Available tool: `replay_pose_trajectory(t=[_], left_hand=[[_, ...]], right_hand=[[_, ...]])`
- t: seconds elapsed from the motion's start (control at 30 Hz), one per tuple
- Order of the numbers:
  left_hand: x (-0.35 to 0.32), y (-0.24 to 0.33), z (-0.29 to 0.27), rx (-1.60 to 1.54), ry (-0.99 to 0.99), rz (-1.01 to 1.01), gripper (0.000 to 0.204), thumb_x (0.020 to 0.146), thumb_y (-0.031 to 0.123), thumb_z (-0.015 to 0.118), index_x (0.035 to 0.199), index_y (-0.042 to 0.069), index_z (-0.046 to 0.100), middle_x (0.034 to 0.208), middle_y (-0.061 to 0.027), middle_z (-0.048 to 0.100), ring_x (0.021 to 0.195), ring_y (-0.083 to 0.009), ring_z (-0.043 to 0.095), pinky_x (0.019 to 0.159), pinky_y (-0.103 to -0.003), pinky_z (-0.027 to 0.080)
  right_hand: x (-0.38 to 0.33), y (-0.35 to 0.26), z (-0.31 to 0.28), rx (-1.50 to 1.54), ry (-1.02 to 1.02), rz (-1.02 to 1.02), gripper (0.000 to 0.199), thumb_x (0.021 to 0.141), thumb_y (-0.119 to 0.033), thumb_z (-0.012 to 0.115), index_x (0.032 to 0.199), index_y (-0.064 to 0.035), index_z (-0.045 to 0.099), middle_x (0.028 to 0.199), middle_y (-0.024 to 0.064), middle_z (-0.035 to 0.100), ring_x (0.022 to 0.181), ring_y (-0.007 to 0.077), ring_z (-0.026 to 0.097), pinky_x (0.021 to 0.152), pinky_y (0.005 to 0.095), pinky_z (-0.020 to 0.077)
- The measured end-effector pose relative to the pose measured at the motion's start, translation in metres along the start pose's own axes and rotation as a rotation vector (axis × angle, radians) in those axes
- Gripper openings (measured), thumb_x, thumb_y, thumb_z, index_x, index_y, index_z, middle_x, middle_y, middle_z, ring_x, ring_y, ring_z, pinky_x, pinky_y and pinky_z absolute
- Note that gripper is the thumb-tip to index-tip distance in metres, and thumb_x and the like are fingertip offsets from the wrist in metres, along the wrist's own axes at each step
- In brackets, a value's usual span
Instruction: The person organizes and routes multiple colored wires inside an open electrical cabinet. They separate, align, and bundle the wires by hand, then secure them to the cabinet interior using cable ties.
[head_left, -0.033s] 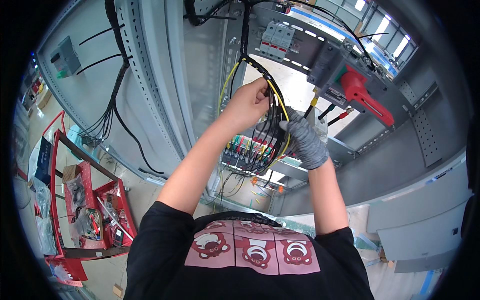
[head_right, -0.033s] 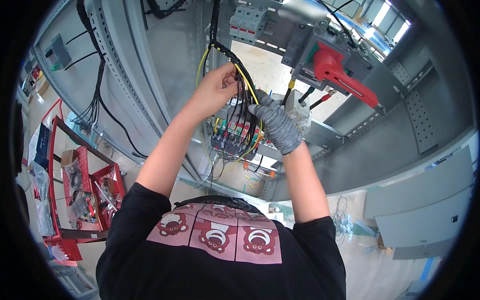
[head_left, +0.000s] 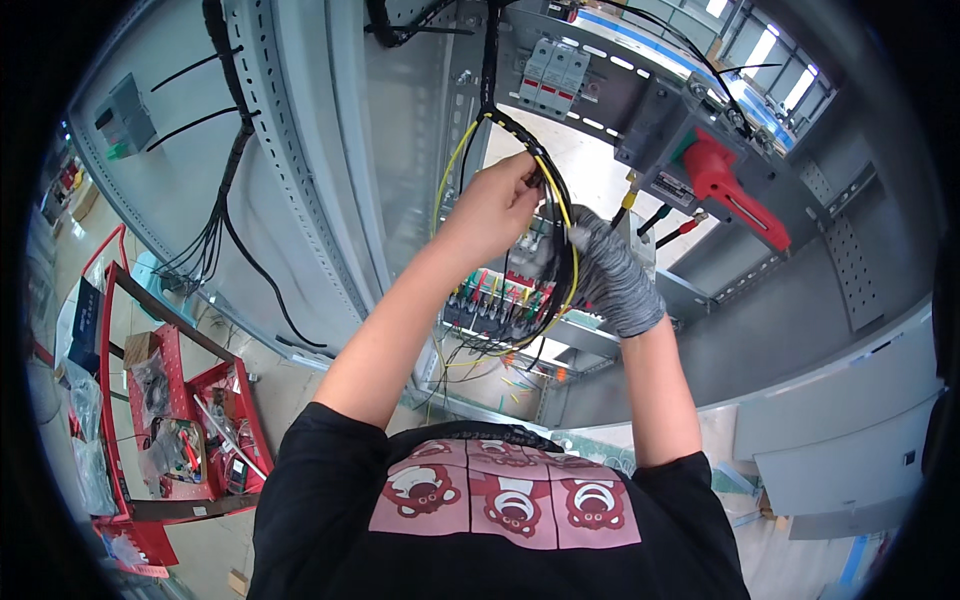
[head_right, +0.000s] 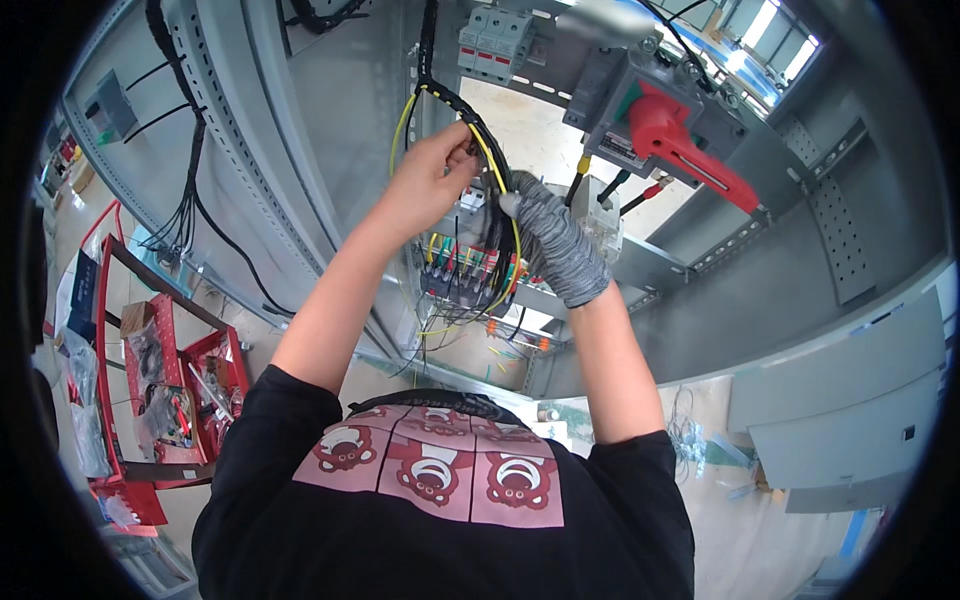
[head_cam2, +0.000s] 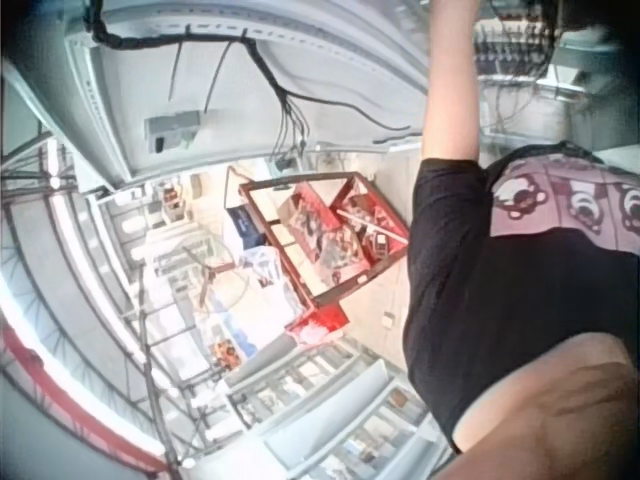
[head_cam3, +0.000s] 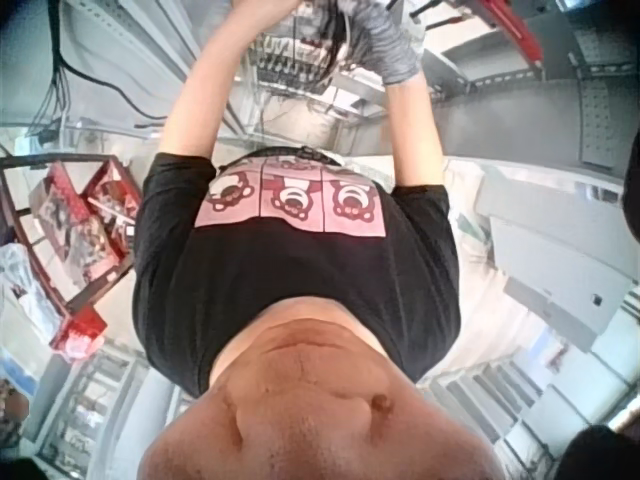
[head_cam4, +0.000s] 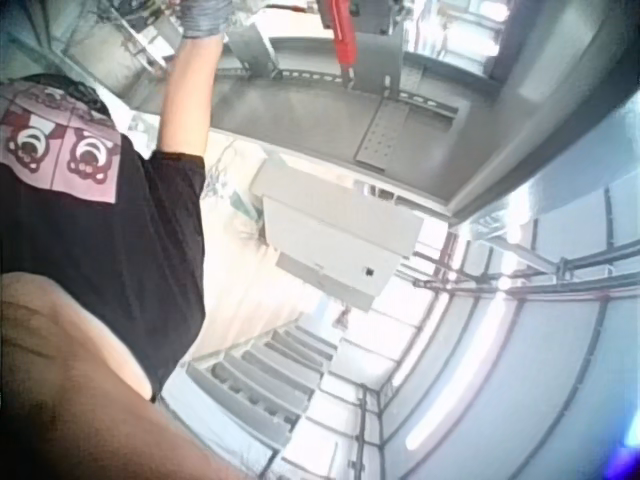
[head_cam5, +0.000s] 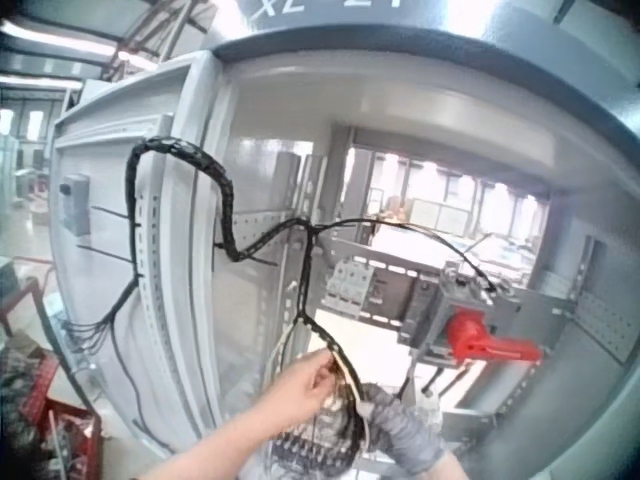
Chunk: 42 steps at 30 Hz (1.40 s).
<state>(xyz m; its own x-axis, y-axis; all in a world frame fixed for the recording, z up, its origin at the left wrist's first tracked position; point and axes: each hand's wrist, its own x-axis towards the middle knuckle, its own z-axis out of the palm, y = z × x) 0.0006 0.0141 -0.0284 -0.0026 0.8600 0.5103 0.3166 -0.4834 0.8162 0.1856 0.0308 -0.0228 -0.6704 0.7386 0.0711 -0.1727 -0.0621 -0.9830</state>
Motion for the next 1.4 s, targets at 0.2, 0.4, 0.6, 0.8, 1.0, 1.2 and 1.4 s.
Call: replay_pose_trajectory(t=[0.2,0.4,0.6,0.8,1.0,1.2,1.4], left_hand=[[0.0,0.008,-0.002,0.28,0.123,0.234,0.01,0.084,-0.002,0.049,0.093,-0.003,0.05,0.082,-0.0169,0.053,0.068,-0.031,0.055,0.062,-0.038,0.043],[-0.004,0.012,-0.005,0.383,0.166,0.24,0.012,0.083,-0.001,0.05,0.093,-0.005,0.051,0.087,-0.0226,0.055,0.083,-0.0436,0.053,0.07,-0.046,0.042],[-0.008,0.013,-0.006,0.565,0.234,0.219,0.016,0.082,0.001,0.051,0.097,-0.003,0.055,0.096,-0.0204,0.057,0.086,-0.0393,0.056,0.073,-0.044,0.047],[-0.016,-0.002,0.01,-0.304,0.19,-0.175,0.047,0.08,-0.005,0.057,0.123,0.003,0.039,0.115,-0.0083,0.047,0.081,-0.0063,0.056,0.064,-0.021,0.043],[-0.083,-0.054,0.062,-0.566,0.332,-0.28,0.07,0.078,-0.01,0.058,0.134,0.007,0.021,0.129,-0.0142,0.038,0.07,-0.0084,0.055,0.061,-0.022,0.044],[-0.119,-0.098,0.098,-0.444,0.143,-0.168,0.03,0.084,-0.005,0.054,0.113,0.003,0.049,0.113,-0.0096,0.053,0.083,-0.0159,0.061,0.077,-0.026,0.048],[-0.133,-0.125,0.1,0.007,0.151,-0.35,0.014,0.094,0.011,0.047,0.096,0.002,0.058,0.089,-0.0101,0.066,0.082,-0.0175,0.063,0.077,-0.031,0.047]], right_hand=[[0.017,-0.024,0.02,-0.913,0.338,-0.384,0.054,0.079,-0.009,0.07,0.126,-0.0059,0.045,0.075,0.0015,0.05,0.063,0.0064,0.048,0.056,0.0216,0.0434],[0.044,-0.037,0.03,-1.217,0.328,-0.545,0.025,0.089,-0.016,0.058,0.106,0.0019,0.059,0.094,0.0226,0.064,0.082,0.032,0.064,0.073,0.0356,0.0496],[0.055,-0.034,0.017,-1.048,0.203,-0.438,0.025,0.087,-0.016,0.057,0.104,0.0029,0.059,0.087,0.0206,0.066,0.08,0.0308,0.064,0.074,0.0369,0.0496],[0.056,-0.044,0.023,-0.875,0.227,-0.279,0.023,0.09,-0.025,0.06,0.09,-0.0023,0.064,0.067,-0.0049,0.051,0.062,0.0039,0.043,0.054,0.0219,0.0369],[0.055,-0.039,0.023,-0.712,0.254,-0.171,0.022,0.089,-0.027,0.063,0.086,-0.005,0.064,0.061,-0.0062,0.049,0.054,0.0021,0.04,0.047,0.0196,0.0311],[0.059,-0.042,0.01,-0.693,0.119,-0.156,0.025,0.091,-0.027,0.058,0.098,-0.0036,0.063,0.064,-0.0049,0.049,0.056,0.0037,0.041,0.049,0.0222,0.0329],[0.073,-0.035,-0.004,-0.76,-0.001,-0.32,0.022,0.092,-0.022,0.054,0.092,-0.0005,0.061,0.065,-0.0028,0.049,0.061,0.0068,0.044,0.054,0.0252,0.038]])
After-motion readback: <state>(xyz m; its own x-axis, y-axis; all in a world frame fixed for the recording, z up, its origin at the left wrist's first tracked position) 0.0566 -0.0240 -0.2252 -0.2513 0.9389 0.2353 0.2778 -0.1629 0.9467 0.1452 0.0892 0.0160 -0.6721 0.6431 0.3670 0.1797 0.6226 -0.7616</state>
